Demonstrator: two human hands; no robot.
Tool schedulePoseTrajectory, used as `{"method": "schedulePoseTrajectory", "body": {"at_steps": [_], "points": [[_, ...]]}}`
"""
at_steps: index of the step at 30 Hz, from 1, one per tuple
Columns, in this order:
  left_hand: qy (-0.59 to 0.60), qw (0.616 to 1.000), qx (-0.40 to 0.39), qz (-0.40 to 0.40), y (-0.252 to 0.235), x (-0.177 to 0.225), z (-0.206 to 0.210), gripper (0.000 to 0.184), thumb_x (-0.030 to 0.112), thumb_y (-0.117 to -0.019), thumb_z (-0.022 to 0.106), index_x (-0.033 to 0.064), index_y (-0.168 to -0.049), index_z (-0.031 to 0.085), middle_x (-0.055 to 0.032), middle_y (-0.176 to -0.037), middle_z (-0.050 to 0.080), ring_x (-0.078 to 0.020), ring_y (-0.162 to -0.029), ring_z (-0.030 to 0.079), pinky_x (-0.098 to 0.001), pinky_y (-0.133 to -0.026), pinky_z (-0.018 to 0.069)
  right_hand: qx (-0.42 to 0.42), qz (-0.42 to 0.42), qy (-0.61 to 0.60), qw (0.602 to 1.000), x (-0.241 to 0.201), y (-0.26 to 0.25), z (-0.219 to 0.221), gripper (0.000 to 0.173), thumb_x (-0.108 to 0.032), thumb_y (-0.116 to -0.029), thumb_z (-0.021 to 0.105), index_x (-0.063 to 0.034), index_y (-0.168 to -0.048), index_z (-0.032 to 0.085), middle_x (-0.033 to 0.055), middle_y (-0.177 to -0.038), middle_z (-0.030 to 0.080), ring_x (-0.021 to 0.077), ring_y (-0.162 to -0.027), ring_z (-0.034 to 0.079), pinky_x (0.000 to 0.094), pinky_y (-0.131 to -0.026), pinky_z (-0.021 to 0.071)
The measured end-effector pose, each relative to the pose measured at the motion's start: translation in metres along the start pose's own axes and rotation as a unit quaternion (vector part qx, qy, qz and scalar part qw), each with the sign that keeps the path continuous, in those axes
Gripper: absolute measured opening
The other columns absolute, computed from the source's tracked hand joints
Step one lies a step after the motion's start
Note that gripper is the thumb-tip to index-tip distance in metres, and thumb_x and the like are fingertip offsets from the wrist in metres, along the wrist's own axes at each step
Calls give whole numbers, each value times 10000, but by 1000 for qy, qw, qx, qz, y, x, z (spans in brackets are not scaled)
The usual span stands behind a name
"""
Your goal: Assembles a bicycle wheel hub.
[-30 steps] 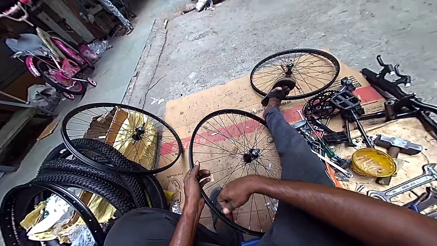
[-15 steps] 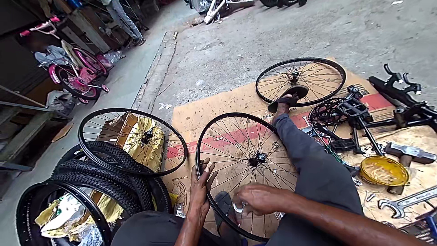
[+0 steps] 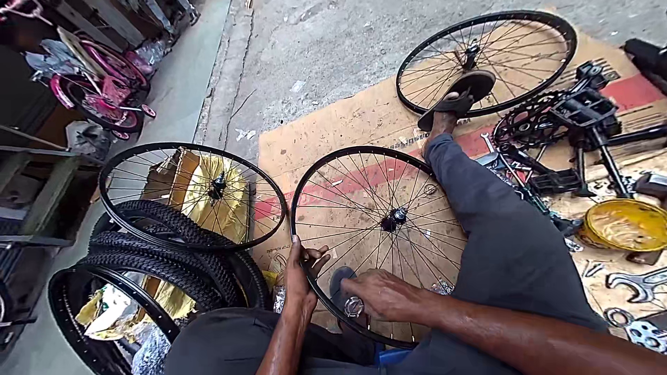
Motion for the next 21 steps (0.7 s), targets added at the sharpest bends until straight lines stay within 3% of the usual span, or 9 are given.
{"method": "schedulePoseTrajectory", "body": {"at_steps": [4, 6, 8, 10, 12, 15, 17, 19, 21], "points": [[-2, 1000, -3, 3, 2, 2, 5, 488, 433, -1091, 433, 119, -731, 535, -60, -691, 638, -264, -779, 717, -469, -829, 612, -55, 40, -20, 997, 2, -6, 5, 249, -145, -856, 714, -89, -1092, 659, 129, -858, 686, 329, -820, 687, 554, -727, 535], [-4, 1000, 0, 2, 2, 2, 4, 491, 432, -1091, 433, 114, -730, 536, -66, -696, 641, -266, -784, 722, -458, -813, 616, -112, 36, -103, 988, 4, 1, -9, 313, -253, -913, 756, -94, -1157, 642, 102, -983, 695, 272, -920, 680, 516, -852, 544], [-4, 1000, 3, 1, 3, 3, 2, 491, 432, -1089, 442, 114, -728, 540, -65, -702, 643, -264, -790, 722, -451, -814, 616, -107, 59, -173, 977, 10, 8, -16, 297, -296, -910, 784, -84, -1091, 683, 73, -1018, 670, 211, -929, 649, 443, -877, 532], [-8, 1000, 4, 0, 5, 3, 2, 479, 424, -1087, 451, 121, -727, 543, -55, -700, 643, -254, -784, 721, -443, -806, 618, -66, 115, -144, 981, 10, 6, -11, 276, -237, -874, 806, -87, -1067, 677, 78, -957, 684, 234, -855, 655, 465, -802, 541], [-6, 1000, 5, 3, 4, 4, 4, 470, 411, -1087, 455, 117, -729, 535, -61, -694, 641, -264, -783, 724, -447, -791, 620, -26, 119, -47, 991, 5, -1, -2, 199, -150, -875, 712, -101, -1062, 664, 105, -874, 695, 304, -826, 691, 541, -728, 553], [-10, 1000, 15, 3, 4, 2, 3, 467, 410, -1087, 456, 117, -730, 530, -60, -694, 642, -260, -779, 724, -439, -776, 620, -76, 68, -38, 994, 2, -5, -1, 194, -125, -879, 712, -92, -1068, 684, 133, -878, 700, 338, -852, 686, 574, -753, 527], [-13, 1000, 15, 2, 4, 2, 2, 470, 408, -1086, 459, 120, -724, 537, -57, -697, 649, -252, -790, 726, -427, -775, 618, -112, 14, -49, 992, 0, 3, -4, 290, -205, -933, 723, -102, -1192, 640, 123, -1022, 697, 319, -998, 675, 543, -913, 527], [-13, 1000, 13, 1, 5, 3, 2, 465, 403, -1087, 457, 123, -725, 535, -55, -698, 647, -251, -800, 724, -424, -778, 614, -136, 1, -48, 990, -2, 12, -3, 405, -269, -992, 668, -100, -1347, 573, 143, -1172, 680, 339, -1142, 633, 533, -1063, 453], [-17, 1000, 12, 0, 6, 3, 3, 466, 409, -1087, 456, 126, -726, 535, -50, -696, 643, -243, -795, 723, -417, -770, 616, -162, 2, -71, 984, -2, 13, -2, 421, -296, -1039, 595, -102, -1409, 541, 155, -1200, 677, 351, -1159, 623, 556, -1082, 420]]}}
Point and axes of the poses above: each hand's wrist, its own y-axis away from the middle knuckle, its own z-axis out of the palm, x = y × z, the point moved 7 cm from there along -y, towards the middle knuckle
